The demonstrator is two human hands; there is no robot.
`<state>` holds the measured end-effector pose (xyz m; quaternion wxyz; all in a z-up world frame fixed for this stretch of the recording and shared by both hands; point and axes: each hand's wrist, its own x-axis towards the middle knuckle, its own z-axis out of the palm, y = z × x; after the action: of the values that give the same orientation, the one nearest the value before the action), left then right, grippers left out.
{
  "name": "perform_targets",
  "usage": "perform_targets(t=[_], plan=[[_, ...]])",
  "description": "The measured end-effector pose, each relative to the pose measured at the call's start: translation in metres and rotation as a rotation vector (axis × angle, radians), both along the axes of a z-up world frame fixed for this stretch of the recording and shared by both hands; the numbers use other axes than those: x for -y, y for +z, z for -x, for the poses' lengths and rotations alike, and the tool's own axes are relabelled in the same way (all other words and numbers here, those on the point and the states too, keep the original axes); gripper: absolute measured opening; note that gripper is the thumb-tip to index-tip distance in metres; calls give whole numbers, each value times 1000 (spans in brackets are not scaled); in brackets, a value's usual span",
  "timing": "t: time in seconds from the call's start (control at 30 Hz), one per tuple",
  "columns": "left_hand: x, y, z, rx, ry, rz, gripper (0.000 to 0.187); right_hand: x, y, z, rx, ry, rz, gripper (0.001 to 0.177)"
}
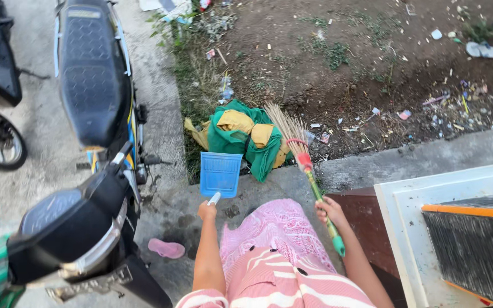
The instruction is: The person picks up a plastic bag and uses it to collect small items of debris by hand from the ground near several motorcycles. The person then walks to a different area and uses a broom and a dustpan to sweep debris into a pile and then into the dustpan.
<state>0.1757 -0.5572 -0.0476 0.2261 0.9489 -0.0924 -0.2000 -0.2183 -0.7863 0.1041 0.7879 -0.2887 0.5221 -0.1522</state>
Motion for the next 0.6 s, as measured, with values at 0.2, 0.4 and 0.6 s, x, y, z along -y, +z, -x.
perform_targets(t=[0.2, 0.4, 0.6], plan=[[73, 21, 5, -389, 376, 437, 49, 104, -17, -27, 273, -136, -170, 17], [158, 11, 7, -450, 542, 600, 38, 263, -50, -26, 622, -428, -512, 15], [238, 7, 5, -451, 644, 756, 27, 392, -54, 2, 670, -480, -720, 18]])
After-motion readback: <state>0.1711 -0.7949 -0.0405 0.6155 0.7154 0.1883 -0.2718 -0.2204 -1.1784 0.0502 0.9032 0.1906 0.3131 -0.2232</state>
